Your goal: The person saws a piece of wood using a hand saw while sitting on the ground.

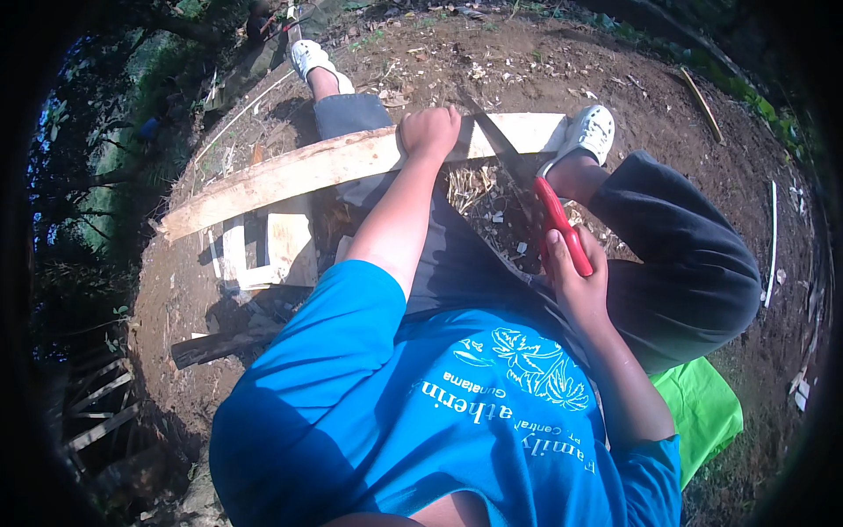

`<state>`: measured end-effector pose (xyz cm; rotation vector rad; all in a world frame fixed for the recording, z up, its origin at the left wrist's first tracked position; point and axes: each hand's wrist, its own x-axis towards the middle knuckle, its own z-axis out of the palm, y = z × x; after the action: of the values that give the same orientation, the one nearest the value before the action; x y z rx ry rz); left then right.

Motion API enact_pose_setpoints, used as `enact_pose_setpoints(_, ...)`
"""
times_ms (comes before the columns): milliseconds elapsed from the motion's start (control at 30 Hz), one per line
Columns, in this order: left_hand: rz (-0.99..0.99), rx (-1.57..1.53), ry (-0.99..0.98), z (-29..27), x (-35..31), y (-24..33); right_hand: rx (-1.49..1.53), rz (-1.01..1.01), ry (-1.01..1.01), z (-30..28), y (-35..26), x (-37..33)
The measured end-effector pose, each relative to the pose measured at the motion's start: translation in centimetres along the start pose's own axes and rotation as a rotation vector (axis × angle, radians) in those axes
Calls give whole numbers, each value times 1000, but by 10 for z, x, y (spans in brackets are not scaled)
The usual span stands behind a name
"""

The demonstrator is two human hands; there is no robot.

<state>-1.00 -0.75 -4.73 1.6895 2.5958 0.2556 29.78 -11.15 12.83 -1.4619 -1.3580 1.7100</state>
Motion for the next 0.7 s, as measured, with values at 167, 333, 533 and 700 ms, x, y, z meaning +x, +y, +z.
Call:
enact_pose_setpoints(167, 38, 21, 63, 4, -1, -1, -11, -91, 37, 24, 11, 67)
enact_pose_setpoints(333, 46, 58, 70, 14, 3, -8, 37, -27, 29, 48, -6, 157)
enact_pose_setpoints(533, 87, 56, 136, 25, 4, -11, -29, -128, 23, 64, 36, 130)
enact_pose_setpoints(700, 120, 36, 161, 18, 2, -3, -70, -182, 59, 59, 42, 110)
